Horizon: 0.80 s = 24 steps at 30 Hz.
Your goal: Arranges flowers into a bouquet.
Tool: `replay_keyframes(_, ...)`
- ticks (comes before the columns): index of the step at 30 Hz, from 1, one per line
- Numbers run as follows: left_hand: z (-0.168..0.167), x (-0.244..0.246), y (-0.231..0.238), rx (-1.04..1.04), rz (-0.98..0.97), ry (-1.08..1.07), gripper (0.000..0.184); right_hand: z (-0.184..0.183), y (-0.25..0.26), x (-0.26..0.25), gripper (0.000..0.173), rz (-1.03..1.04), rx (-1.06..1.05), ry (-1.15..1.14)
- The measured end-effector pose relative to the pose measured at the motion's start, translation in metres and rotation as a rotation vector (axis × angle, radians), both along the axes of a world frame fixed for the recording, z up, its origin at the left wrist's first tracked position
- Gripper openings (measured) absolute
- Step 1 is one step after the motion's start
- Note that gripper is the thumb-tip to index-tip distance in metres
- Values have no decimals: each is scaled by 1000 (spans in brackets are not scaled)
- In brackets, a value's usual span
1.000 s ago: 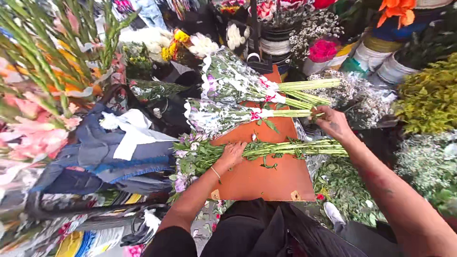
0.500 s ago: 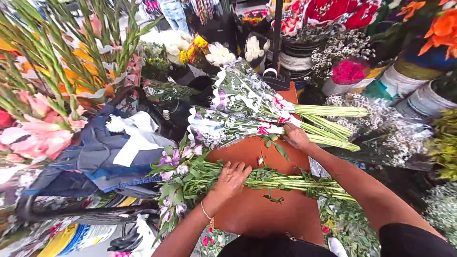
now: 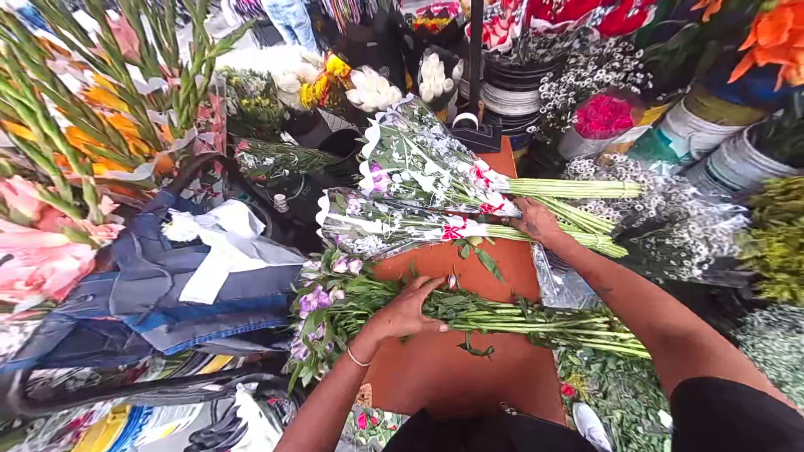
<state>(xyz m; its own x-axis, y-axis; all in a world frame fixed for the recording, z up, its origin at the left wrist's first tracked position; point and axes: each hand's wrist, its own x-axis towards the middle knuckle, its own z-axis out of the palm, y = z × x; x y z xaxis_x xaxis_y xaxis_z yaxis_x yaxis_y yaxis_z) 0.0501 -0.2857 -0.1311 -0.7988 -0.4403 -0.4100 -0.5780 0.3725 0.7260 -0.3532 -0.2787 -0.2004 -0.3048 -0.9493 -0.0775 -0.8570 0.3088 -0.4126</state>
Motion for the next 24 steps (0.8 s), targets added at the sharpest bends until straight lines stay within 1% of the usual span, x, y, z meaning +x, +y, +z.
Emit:
replay_keyframes(1, 1, -8, 1, 155, 152, 138, 84, -5, -1, -5, 52, 5, -21, -39)
replay_keyframes(3, -5, -33, 7, 528, 601, 389, 72, -7, -1, -11, 47, 37, -140, -102)
replay_keyframes(4, -9, -48, 4, 703, 821, 476, 67, -5, 1, -10, 47, 39, -220, -124)
replay_keyframes(5, -13, -61, -6, 853, 993, 529, 64, 3, 2, -8, 46, 29, -295, -127)
replay_keyframes(6, -17, -73, -19, 964, 1111, 568, 65, 18, 2, -5, 46, 9, -346, -122)
replay_keyframes(7, -23, -83, -32, 1026, 1173, 597, 70, 35, 1, -2, 47, -15, -389, -107)
replay_keyframes(10, -40, -111, -66, 1090, 1237, 681, 76, 85, -7, -4, 48, -40, -505, -11)
replay_keyframes(11, -42, -119, -75, 1094, 1265, 711, 73, 100, -12, -7, 48, -37, -536, 23)
replay_keyframes(13, -42, -130, -81, 1088, 1324, 760, 60, 125, -22, -12, 47, -33, -581, 86)
replay_keyframes(16, -25, -139, -82, 1050, 1387, 837, 48, 142, -42, -24, 47, -27, -643, 128)
replay_keyframes(18, -10, -139, -83, 1029, 1372, 903, 44, 141, -59, -29, 46, -40, -651, 120)
replay_keyframes(20, 7, -140, -81, 1004, 1313, 960, 40, 130, -79, -34, 47, -56, -619, 91)
replay_keyframes(22, 29, -142, -76, 973, 1230, 999, 35, 105, -102, -43, 49, -18, -590, 73)
replay_keyframes(24, 45, -145, -73, 965, 1147, 1027, 29, 68, -118, -53, 48, 69, -481, 48)
